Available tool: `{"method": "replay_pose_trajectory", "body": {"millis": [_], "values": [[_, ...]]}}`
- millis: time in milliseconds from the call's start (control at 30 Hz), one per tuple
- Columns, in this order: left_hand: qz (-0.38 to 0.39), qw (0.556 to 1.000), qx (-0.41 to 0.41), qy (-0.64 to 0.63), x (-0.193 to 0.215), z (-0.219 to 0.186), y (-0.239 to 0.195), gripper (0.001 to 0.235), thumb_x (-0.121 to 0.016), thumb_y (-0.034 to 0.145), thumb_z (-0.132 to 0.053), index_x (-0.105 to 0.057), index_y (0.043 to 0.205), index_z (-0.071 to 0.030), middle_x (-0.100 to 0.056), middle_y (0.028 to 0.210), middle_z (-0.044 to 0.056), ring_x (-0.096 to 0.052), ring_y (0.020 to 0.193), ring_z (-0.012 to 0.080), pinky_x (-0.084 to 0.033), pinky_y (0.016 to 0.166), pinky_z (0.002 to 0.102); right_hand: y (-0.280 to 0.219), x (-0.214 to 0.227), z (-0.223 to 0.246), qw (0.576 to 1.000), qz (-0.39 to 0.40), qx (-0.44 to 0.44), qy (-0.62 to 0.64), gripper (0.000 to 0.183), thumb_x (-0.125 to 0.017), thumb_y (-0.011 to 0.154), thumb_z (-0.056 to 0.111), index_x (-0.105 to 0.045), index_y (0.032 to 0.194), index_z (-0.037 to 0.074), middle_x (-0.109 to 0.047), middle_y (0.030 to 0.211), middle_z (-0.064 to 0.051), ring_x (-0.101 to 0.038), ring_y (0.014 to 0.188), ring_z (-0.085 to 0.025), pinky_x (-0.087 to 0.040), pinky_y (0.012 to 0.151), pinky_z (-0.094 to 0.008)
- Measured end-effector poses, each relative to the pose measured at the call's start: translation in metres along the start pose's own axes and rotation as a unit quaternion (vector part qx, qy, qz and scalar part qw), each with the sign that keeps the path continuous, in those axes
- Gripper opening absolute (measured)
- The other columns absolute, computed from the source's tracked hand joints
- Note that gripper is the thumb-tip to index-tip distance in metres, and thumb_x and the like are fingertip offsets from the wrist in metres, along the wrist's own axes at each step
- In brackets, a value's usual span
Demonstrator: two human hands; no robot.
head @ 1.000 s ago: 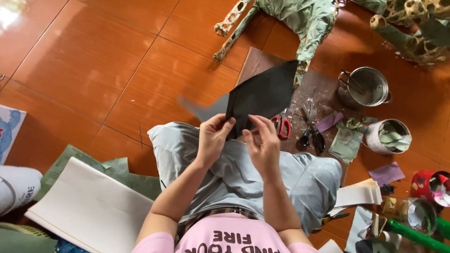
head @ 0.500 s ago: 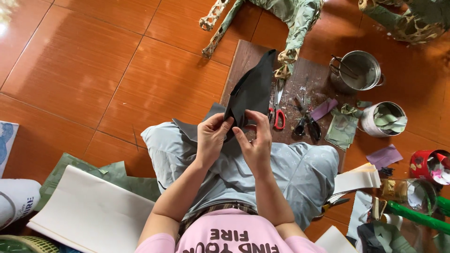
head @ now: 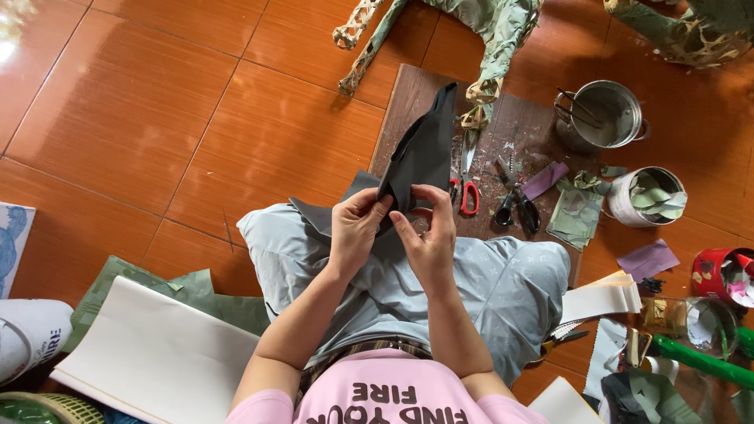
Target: Cutting sheets of paper with scissors and folding them into specific shapes.
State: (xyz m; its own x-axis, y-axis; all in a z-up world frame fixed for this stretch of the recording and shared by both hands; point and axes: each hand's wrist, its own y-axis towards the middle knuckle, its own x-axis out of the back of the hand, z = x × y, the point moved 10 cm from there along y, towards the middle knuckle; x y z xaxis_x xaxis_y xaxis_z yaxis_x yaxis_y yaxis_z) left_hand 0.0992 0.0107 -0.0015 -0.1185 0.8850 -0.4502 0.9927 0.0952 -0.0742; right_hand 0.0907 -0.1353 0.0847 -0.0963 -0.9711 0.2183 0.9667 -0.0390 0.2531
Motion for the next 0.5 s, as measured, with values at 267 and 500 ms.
{"method": "replay_pose_trajectory", "body": {"millis": [267,500], "values": [[-0.005,1.000,0.004,-0.010,0.003,0.004,0.001,0.020,-0.069,0.100,-0.008,-0.073,0.114,0.005,-0.072,0.099,-0.001,-0.062,0.089,0.0044,-0.052,0.078,0.020,0.000,-0.002,-0.003,1.000,0.003,-0.003,0.004,0.044,-0.082,0.091,0.011,-0.057,0.127,0.004,-0.060,0.125,-0.007,-0.064,0.113,-0.017,-0.055,0.090,-0.030],[-0.005,1.000,0.010,-0.007,0.005,0.008,0.001,0.019,-0.069,0.101,-0.008,-0.073,0.114,0.005,-0.072,0.099,-0.001,-0.063,0.090,0.0047,-0.053,0.078,0.021,-0.001,-0.004,-0.006,1.000,0.003,-0.011,0.010,0.044,-0.081,0.091,0.010,-0.057,0.127,0.003,-0.061,0.125,-0.007,-0.064,0.112,-0.017,-0.055,0.090,-0.030]]}}
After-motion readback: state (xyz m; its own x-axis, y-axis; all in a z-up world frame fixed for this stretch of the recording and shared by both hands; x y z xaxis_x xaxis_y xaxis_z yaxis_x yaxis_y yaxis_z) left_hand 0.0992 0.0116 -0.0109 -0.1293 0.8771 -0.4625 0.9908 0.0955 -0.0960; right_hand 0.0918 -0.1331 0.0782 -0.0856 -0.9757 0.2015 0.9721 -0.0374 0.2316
